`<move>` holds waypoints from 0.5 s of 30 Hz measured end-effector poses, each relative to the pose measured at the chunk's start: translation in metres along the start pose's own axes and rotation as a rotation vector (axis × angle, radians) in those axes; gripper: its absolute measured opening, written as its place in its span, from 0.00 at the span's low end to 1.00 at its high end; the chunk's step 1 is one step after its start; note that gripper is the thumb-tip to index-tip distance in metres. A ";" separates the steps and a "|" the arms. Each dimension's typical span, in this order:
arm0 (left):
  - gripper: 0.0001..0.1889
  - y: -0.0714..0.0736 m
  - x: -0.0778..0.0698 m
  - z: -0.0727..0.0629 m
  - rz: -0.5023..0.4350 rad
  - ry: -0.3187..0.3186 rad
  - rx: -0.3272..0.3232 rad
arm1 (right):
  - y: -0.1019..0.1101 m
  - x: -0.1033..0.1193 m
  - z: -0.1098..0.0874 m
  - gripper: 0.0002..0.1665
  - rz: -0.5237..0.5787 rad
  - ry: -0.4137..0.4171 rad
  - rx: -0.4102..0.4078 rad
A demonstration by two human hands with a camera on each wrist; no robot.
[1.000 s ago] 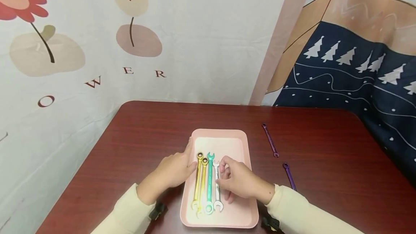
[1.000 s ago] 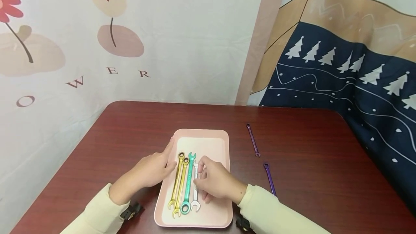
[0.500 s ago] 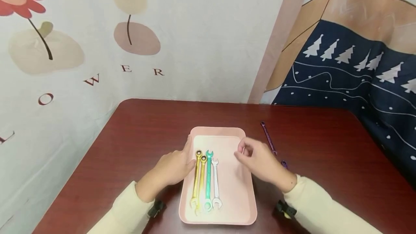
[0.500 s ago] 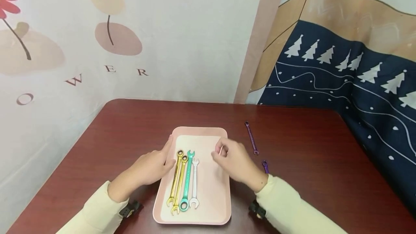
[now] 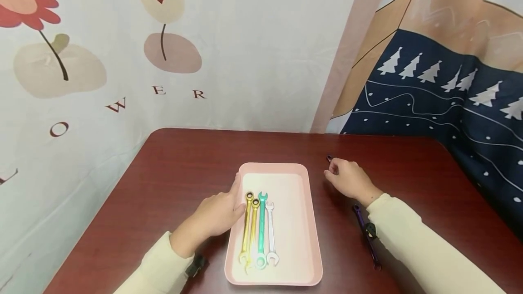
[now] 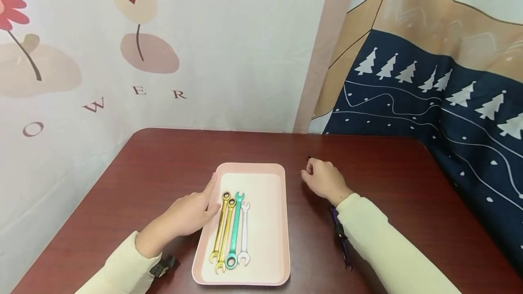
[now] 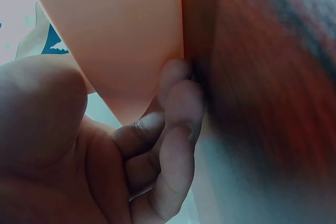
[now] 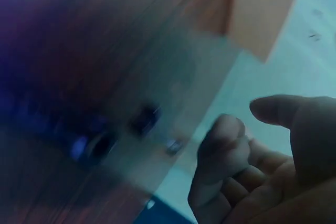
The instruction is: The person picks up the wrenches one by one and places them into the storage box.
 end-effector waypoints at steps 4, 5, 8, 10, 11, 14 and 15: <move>0.45 -0.002 0.000 0.000 -0.001 0.001 -0.012 | 0.000 -0.015 0.003 0.11 -0.074 -0.043 0.066; 0.45 -0.002 0.000 0.000 -0.002 0.001 -0.013 | 0.000 -0.018 0.003 0.11 -0.083 -0.057 0.080; 0.45 -0.003 0.000 0.001 -0.003 -0.001 -0.014 | 0.000 -0.023 0.004 0.12 -0.100 -0.088 0.116; 0.45 -0.003 0.001 0.002 -0.003 -0.002 -0.015 | -0.001 -0.026 0.004 0.13 -0.112 -0.100 0.136; 0.45 -0.003 0.001 0.002 -0.002 -0.001 -0.016 | -0.002 -0.027 0.004 0.14 -0.118 -0.106 0.145; 0.45 -0.003 0.002 0.003 0.002 -0.001 -0.019 | -0.005 -0.029 0.006 0.17 -0.121 -0.112 0.172; 0.45 -0.002 0.002 0.003 0.003 -0.002 -0.018 | -0.005 -0.029 0.006 0.18 -0.115 -0.114 0.179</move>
Point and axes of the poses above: each hand's wrist, its own z-axis towards the middle knuckle, its own y-axis out of the back of the hand, x = y × z, the point moved 3 cm from there along z, towards the middle knuckle, and after that the axes turned 15 degrees about y, right-handed, at the moved point
